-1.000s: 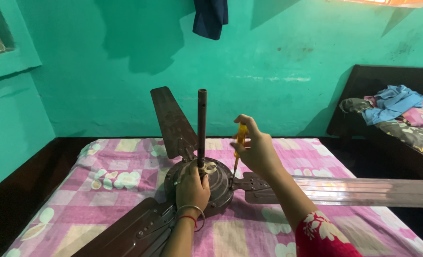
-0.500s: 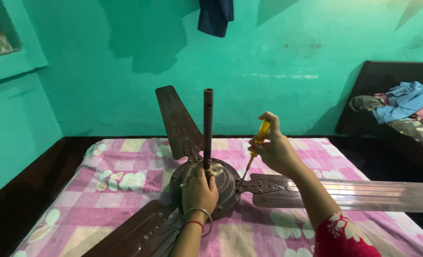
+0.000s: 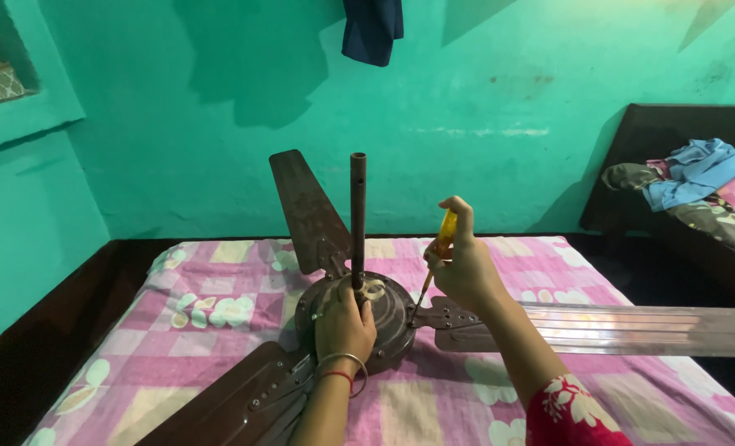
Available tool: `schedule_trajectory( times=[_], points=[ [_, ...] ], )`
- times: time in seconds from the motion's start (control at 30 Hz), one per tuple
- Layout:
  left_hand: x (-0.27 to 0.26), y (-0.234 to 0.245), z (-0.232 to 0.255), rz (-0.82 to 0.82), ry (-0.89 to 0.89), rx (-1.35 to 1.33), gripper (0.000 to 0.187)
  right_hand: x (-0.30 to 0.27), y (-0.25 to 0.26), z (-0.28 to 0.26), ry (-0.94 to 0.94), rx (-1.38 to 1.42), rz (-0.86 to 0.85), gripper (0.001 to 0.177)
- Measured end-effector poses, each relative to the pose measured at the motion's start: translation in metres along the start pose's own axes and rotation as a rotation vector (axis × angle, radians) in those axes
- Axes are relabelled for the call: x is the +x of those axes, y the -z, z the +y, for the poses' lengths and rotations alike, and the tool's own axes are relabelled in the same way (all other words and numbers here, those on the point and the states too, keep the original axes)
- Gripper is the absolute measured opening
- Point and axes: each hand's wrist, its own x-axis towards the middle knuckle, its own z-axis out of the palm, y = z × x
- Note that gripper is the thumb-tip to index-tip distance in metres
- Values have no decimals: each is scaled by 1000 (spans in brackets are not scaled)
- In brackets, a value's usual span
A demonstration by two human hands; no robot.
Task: The person attaches three fan blades to a ceiling fan motor housing using a screwdriver. They position each blade, insert screws, and tighten them in sequence. The fan remains on a bed during the process.
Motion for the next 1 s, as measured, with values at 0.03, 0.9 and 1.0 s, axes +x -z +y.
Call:
schedule_trajectory(
  times=[0.03,0.9,1.0],
  points=[
    [0,-1,-2,6,-15,21,48,-2,2,1,-9,13,6,76],
    [-12,-14,-39,-250,-98,101,93,-68,-10,-22,258,-46,140,64],
    [-10,-21,-48,-305,-65,87,91,-78,-4,-27,274,22,193,63]
  ],
)
